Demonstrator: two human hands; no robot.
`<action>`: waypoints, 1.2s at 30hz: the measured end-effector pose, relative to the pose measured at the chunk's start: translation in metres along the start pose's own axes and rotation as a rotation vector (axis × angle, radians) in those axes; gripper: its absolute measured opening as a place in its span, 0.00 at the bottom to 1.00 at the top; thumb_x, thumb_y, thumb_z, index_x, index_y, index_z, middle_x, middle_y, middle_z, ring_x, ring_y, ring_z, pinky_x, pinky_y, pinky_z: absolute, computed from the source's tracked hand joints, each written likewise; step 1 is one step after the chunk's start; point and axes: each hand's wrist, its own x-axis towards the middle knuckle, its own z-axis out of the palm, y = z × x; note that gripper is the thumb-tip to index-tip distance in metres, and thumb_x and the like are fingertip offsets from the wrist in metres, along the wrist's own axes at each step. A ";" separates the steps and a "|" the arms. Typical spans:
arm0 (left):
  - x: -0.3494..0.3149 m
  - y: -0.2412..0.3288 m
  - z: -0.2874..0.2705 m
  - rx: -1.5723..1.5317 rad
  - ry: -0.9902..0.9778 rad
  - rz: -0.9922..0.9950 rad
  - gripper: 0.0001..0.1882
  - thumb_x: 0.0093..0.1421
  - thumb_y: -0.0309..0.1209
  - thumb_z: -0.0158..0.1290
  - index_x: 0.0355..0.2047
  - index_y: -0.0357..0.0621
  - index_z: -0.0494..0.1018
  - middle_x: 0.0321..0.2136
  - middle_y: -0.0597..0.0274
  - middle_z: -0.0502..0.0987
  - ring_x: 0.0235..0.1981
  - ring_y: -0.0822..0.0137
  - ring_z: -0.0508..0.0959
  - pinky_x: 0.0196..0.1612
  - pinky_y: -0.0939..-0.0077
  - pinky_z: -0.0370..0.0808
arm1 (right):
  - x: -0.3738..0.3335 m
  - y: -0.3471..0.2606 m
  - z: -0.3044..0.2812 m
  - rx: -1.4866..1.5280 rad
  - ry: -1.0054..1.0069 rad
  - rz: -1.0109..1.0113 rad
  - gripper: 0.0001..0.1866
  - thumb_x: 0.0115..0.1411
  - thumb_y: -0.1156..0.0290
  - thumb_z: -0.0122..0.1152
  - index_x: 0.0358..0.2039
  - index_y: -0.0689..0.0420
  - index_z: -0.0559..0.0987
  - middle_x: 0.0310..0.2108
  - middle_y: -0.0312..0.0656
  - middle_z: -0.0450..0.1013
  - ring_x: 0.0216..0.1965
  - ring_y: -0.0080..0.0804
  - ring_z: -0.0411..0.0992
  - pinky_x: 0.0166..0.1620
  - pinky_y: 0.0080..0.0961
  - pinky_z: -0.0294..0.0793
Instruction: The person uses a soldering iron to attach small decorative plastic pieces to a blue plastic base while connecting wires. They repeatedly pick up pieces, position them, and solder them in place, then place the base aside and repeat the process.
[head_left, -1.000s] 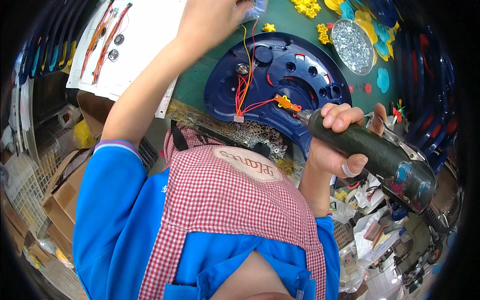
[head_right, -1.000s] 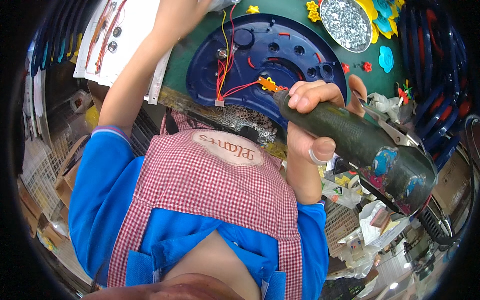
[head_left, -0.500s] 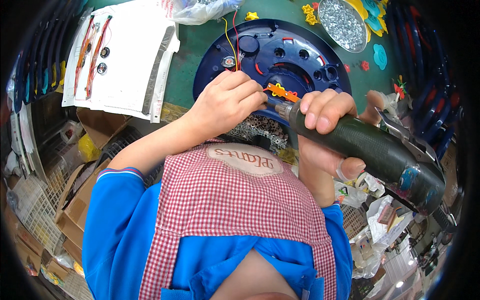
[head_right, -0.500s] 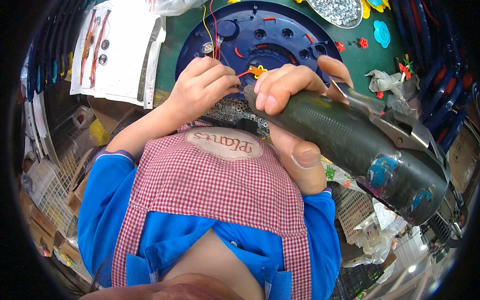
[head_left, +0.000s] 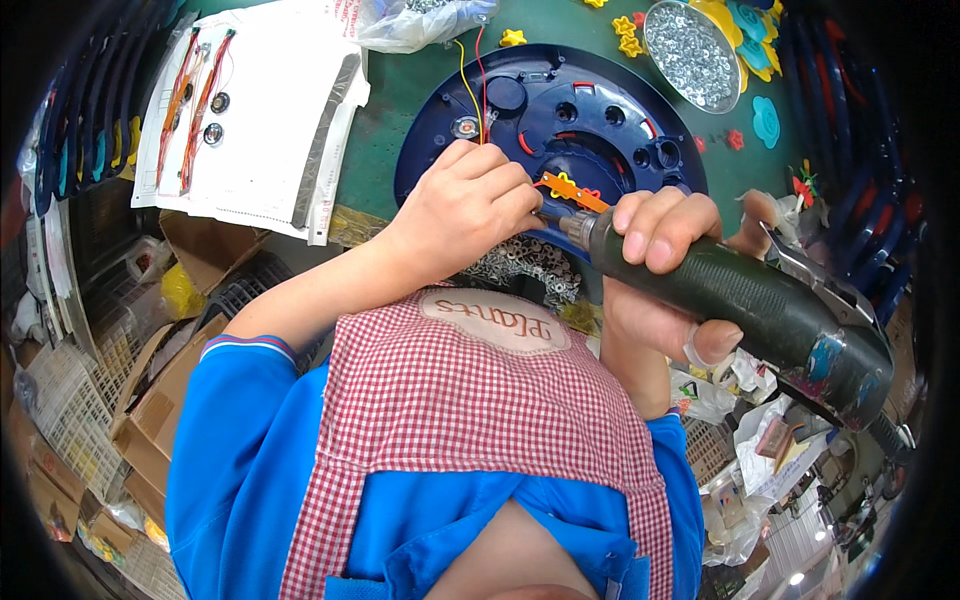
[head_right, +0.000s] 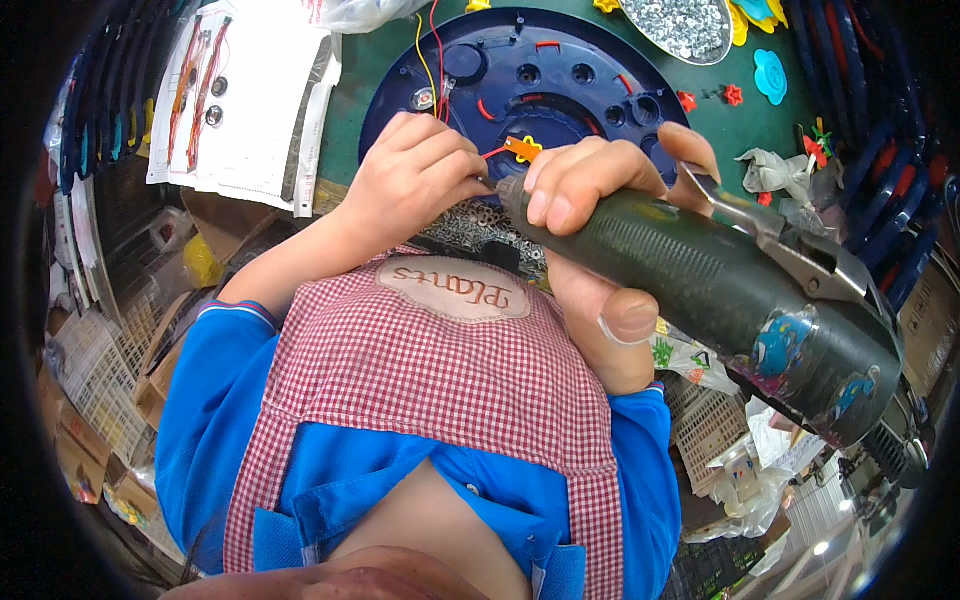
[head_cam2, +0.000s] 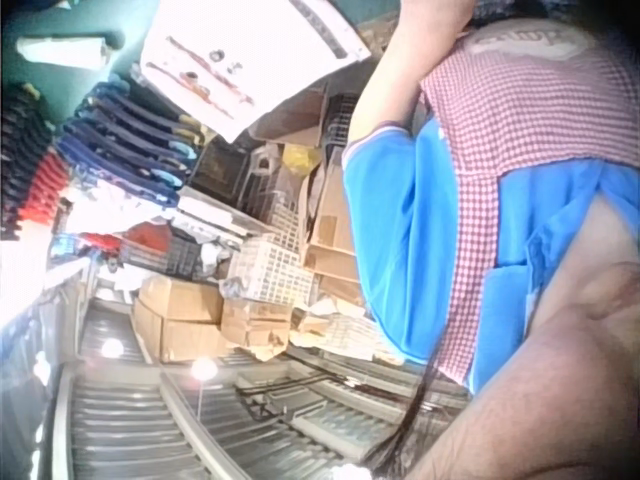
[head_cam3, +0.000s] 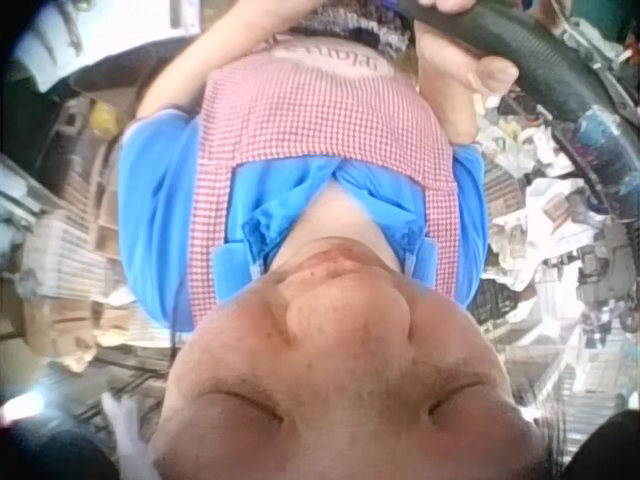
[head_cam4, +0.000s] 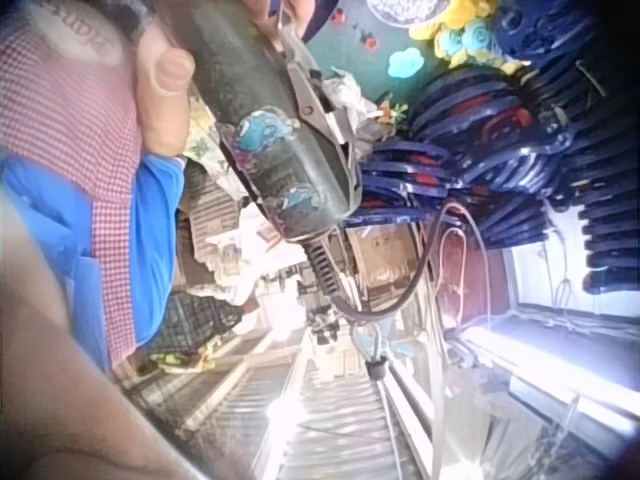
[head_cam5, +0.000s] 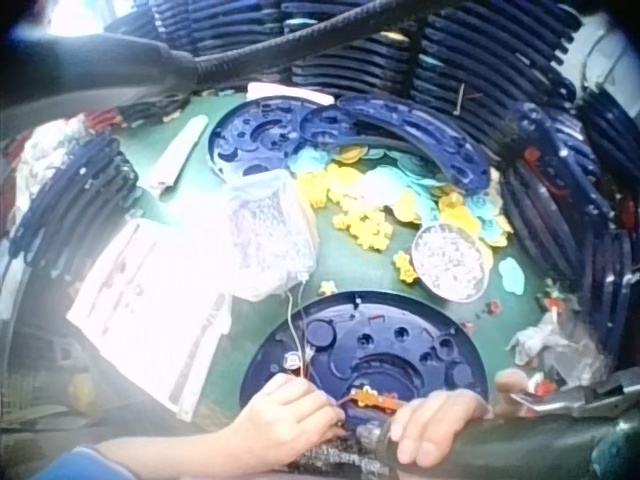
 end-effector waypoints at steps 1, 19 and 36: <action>0.000 0.001 0.001 -0.014 -0.002 -0.005 0.13 0.42 0.30 0.65 0.28 0.47 0.75 0.28 0.69 0.75 0.32 0.68 0.73 0.36 0.73 0.69 | 0.000 0.000 -0.001 -0.009 -0.014 0.002 0.50 0.53 0.33 0.61 0.65 0.53 0.55 0.28 0.38 0.69 0.29 0.30 0.68 0.38 0.32 0.69; 0.028 -0.040 -0.048 -0.025 -0.019 -0.082 0.10 0.44 0.26 0.66 0.29 0.46 0.80 0.37 0.66 0.79 0.43 0.63 0.76 0.47 0.66 0.71 | -0.030 -0.027 -0.065 -0.195 0.156 -0.194 0.45 0.56 0.39 0.60 0.64 0.57 0.58 0.30 0.41 0.71 0.32 0.33 0.69 0.41 0.37 0.68; 0.056 0.012 0.065 -0.361 -0.499 -0.152 0.14 0.57 0.31 0.57 0.43 0.43 0.76 0.35 0.54 0.81 0.36 0.54 0.81 0.40 0.66 0.77 | -0.081 -0.029 -0.083 -0.470 0.506 -0.158 0.51 0.49 0.42 0.72 0.57 0.63 0.55 0.25 0.45 0.71 0.27 0.34 0.72 0.34 0.33 0.75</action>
